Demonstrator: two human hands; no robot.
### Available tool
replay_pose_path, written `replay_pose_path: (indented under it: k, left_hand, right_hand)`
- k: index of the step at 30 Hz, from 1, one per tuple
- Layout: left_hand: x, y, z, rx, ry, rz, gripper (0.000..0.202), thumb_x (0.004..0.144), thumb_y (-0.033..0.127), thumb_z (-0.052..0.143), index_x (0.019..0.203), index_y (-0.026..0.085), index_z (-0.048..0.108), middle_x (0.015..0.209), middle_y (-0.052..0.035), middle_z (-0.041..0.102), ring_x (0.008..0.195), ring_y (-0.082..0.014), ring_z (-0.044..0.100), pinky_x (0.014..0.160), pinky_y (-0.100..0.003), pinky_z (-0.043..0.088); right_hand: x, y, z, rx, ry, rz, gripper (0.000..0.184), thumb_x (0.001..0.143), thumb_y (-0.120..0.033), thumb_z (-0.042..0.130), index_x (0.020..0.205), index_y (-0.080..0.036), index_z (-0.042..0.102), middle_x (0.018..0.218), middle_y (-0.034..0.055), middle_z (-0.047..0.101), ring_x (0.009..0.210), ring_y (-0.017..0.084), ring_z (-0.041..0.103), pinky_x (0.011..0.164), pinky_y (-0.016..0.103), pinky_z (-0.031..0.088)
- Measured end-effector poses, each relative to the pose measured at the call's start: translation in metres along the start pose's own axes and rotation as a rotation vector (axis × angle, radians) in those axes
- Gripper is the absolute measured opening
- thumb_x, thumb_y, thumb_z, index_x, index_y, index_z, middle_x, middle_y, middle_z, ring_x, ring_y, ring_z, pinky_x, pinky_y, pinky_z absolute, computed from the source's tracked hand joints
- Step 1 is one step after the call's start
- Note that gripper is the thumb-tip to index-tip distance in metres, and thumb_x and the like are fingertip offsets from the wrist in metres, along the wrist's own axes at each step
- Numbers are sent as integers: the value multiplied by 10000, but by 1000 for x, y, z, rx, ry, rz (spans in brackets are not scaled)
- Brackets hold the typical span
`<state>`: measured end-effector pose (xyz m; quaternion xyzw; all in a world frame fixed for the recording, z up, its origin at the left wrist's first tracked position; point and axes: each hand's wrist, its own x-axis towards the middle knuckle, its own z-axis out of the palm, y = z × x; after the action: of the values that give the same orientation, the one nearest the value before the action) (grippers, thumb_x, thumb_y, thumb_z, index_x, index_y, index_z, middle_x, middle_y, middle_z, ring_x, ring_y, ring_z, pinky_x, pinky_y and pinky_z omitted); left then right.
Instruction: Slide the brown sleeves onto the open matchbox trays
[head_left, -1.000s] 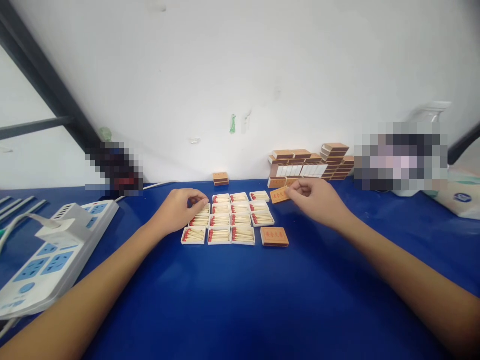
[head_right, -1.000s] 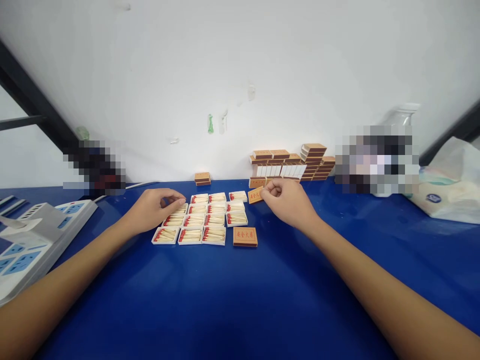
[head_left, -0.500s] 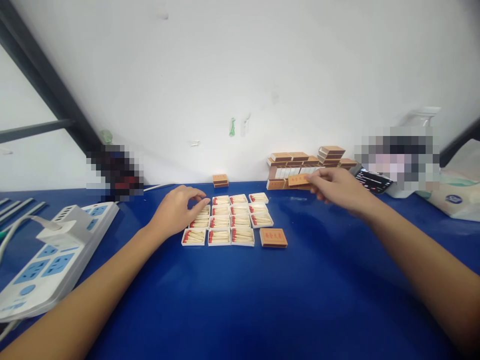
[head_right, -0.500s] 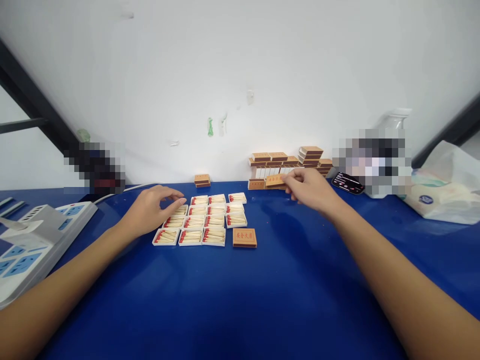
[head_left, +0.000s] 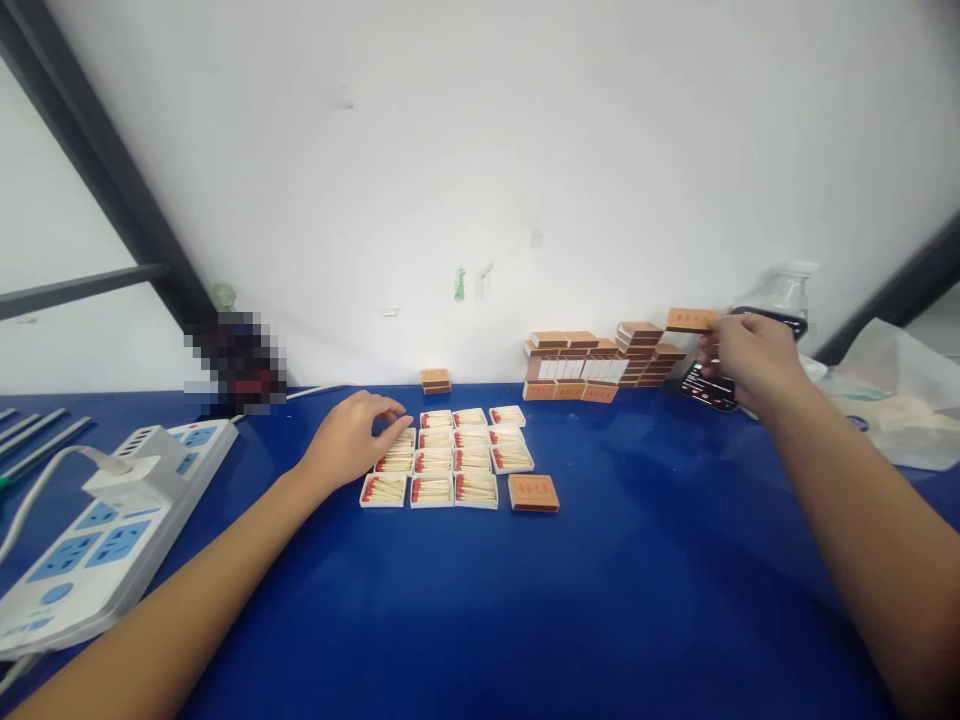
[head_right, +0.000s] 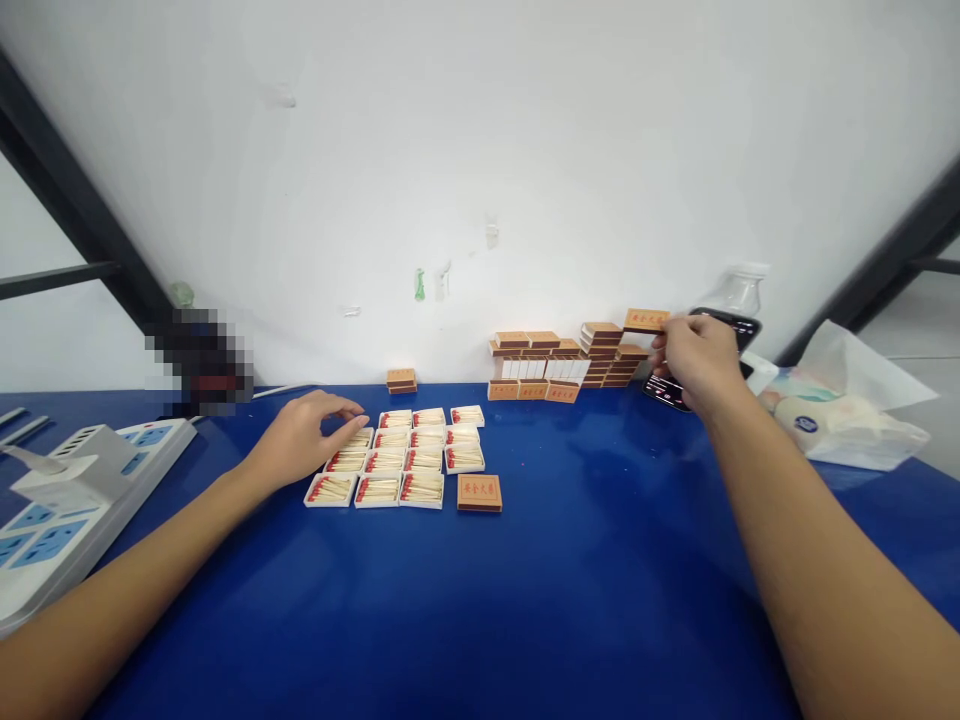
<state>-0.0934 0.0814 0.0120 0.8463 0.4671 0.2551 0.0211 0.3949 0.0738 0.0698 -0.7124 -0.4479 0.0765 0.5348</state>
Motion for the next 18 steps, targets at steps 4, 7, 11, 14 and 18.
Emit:
replay_pose_path:
  k: [4,7,11,14,18]
  left_hand:
    - [0,-2,-1,-6,17,-4,307,997,451,571,1040,216,764,1019,-69,797,971,-266,695,868,-425,532]
    - [0,-2,-1,-12,17,-15,299,994,444,571,1038,218,763,1006,-70,794,967,-264,697,876,-422,535]
    - [0,-3,0,-4,3,-18,284,997,434,572,1049,226,759,1009,-64,794,976,-267,693,874,-420,534]
    - [1,-3,0,-6,-3,-18,290,999,438,571,1040,223,761,1012,-65,794,971,-266,693,875,-420,536]
    - [1,-1,1,-10,-9,-22,313,1001,459,569,1031,215,762,1009,-69,788,960,-259,690,873,-417,535]
  right_hand:
    - [21,1,-10,-221,86,99,181,921,-166,496,761,-195,575,618,62,569,557,174,522,622,380,411]
    - [33,2,-11,-358,-14,156,194,858,-115,549,691,-166,633,562,101,603,540,195,538,637,396,390]
    - [41,7,-4,-449,-158,163,156,849,-105,593,734,-149,689,572,102,638,526,187,553,650,379,379]
    - [38,12,3,-533,-120,106,97,899,-198,651,867,-140,722,629,104,637,580,187,509,692,385,358]
    - [34,21,7,-637,-23,43,253,981,-285,605,1089,-86,718,908,211,672,672,199,443,721,398,315]
